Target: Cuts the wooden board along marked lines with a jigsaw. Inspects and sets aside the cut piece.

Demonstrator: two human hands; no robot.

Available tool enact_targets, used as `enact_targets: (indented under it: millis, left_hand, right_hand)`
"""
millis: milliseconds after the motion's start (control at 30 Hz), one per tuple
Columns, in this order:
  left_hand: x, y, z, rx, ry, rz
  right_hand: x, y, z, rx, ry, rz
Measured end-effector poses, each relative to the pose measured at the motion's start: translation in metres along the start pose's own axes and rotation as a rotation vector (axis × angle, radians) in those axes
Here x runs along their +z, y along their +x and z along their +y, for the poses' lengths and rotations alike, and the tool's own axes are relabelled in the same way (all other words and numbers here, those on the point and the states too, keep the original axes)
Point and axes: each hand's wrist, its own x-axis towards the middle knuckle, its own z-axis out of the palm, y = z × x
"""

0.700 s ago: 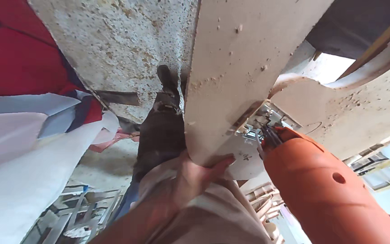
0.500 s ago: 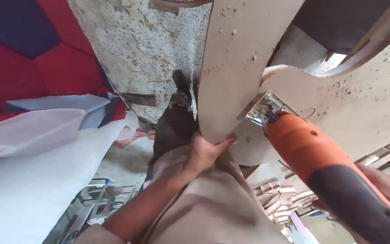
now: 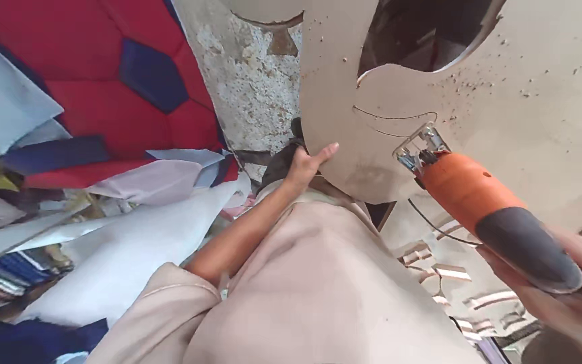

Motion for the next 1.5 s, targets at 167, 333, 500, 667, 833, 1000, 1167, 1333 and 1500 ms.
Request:
enact_targets:
  millis: [167, 333, 500, 667, 833, 1000, 1167, 1333, 1500]
  left_hand:
    - [-0.003, 0.019, 0.026, 0.082, 0.016, 0.072]
    - [0.014, 0.013, 0.027, 0.076, 0.043, 0.150]
    - [0.015, 0.015, 0.026, 0.106, 0.243, 0.259]
    - [0.003, 0.022, 0.036, 0.087, 0.483, 0.257]
    - [-0.001, 0.034, 0.035, 0.137, 0.438, 0.241]
    - [0.004, 0.023, 0.031, 0.127, 0.440, 0.251]
    - [0.000, 0.015, 0.026, 0.070, 0.543, 0.256]
    - [-0.005, 0.027, 0.025, 0.114, 0.564, 0.245]
    - [-0.013, 0.027, 0.031, 0.149, 0.663, 0.150]
  right_hand:
    - [0.009, -0.004, 0.018, -0.030, -0.006, 0.032]
    - [0.014, 0.006, 0.033, -0.105, -0.061, -0.036]
    - [0.018, 0.033, 0.034, -0.128, -0.099, -0.090]
    - [0.014, 0.059, 0.035, -0.149, -0.087, -0.181]
    - [0.011, 0.070, 0.035, -0.144, -0.134, -0.227]
    - [0.020, 0.084, 0.027, -0.168, -0.193, -0.313]
    - [0.023, 0.107, 0.016, -0.159, -0.255, -0.414]
    - [0.025, 0.116, 0.011, -0.183, -0.308, -0.448]
    - [0.024, 0.122, 0.005, -0.172, -0.293, -0.477]
